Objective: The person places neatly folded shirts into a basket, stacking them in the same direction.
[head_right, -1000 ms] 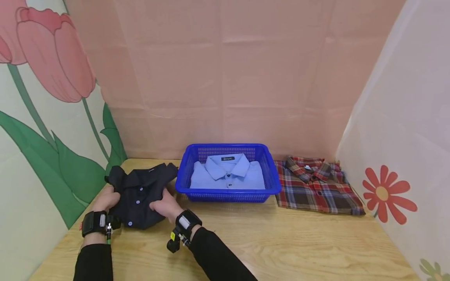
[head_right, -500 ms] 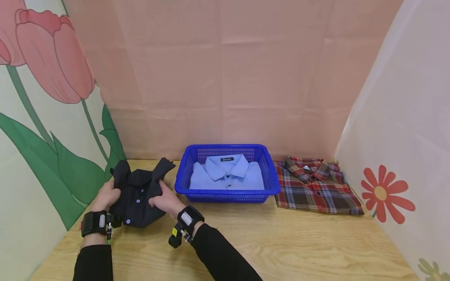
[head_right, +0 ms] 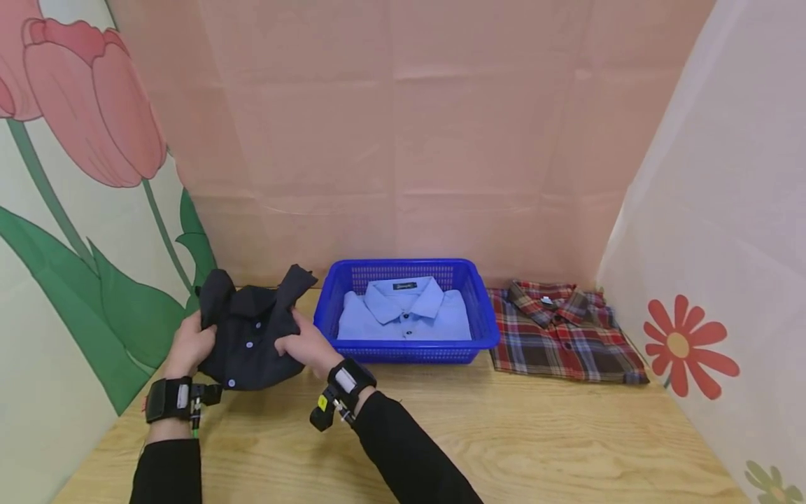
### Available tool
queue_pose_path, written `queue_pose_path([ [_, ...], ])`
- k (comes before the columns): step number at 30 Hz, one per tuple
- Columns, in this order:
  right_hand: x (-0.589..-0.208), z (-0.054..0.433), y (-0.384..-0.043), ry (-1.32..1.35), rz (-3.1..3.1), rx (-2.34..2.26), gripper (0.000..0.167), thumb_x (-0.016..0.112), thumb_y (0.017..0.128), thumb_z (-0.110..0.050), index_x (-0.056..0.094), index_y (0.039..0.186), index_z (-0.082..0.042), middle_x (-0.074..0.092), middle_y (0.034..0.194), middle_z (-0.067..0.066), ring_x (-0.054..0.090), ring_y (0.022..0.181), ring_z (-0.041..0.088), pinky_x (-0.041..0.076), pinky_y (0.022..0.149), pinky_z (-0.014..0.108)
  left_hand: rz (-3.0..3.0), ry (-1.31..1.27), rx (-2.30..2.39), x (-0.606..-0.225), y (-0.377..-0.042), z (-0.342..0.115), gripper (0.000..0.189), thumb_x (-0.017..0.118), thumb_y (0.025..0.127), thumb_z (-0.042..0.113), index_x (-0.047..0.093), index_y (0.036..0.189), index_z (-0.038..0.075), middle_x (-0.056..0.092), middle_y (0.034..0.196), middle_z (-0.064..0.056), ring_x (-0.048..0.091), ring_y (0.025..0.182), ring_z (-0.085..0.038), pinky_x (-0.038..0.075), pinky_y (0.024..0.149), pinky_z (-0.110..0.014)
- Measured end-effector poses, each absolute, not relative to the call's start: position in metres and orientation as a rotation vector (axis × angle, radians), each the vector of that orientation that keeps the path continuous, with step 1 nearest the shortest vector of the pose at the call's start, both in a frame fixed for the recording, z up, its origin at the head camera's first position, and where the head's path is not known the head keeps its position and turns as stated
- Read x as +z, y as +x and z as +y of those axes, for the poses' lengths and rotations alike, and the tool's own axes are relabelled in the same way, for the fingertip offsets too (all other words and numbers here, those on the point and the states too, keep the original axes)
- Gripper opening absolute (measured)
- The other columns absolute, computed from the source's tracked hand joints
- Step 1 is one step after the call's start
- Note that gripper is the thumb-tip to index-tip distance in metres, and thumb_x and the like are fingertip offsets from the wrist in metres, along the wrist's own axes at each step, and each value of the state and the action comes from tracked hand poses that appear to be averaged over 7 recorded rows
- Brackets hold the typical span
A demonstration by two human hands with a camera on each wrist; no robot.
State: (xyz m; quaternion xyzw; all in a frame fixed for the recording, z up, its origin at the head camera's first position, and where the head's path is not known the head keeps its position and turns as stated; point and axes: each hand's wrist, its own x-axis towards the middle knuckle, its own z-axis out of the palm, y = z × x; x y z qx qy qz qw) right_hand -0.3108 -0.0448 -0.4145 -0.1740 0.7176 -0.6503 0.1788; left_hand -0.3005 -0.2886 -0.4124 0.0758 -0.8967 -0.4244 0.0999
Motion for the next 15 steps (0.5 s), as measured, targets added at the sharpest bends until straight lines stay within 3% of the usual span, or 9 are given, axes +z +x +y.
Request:
queue_pose_path([
  [7,-0.403,-0.034,-0.314,-0.540,2.090,-1.839,0.087,0.063,0.076,-0.005,0.032,0.153,-0.031,0.058,0.132,0.004,0.055,0.105,0.020,0.047,0.089,0.033,-2.601,0.171,-1.222,-0.401,-0.298,-0.279,0.045,0.033,0.100,0.007,0.036,0.143,-0.008,0.041,0.142,-0.037,0.041,0.130,-0.053,0.033,0.107,-0.062],
  [15,-0.397,-0.009,-0.322,-0.510,2.120,-1.827,0.093,0.060,0.075,-0.005,0.022,0.157,-0.024,0.042,0.152,0.006,0.048,0.120,0.023,0.041,0.098,0.037,-2.512,0.028,-1.217,-0.398,-0.300,-0.262,0.042,0.037,0.101,0.005,0.039,0.140,-0.011,0.044,0.141,-0.036,0.042,0.131,-0.050,0.033,0.110,-0.059],
])
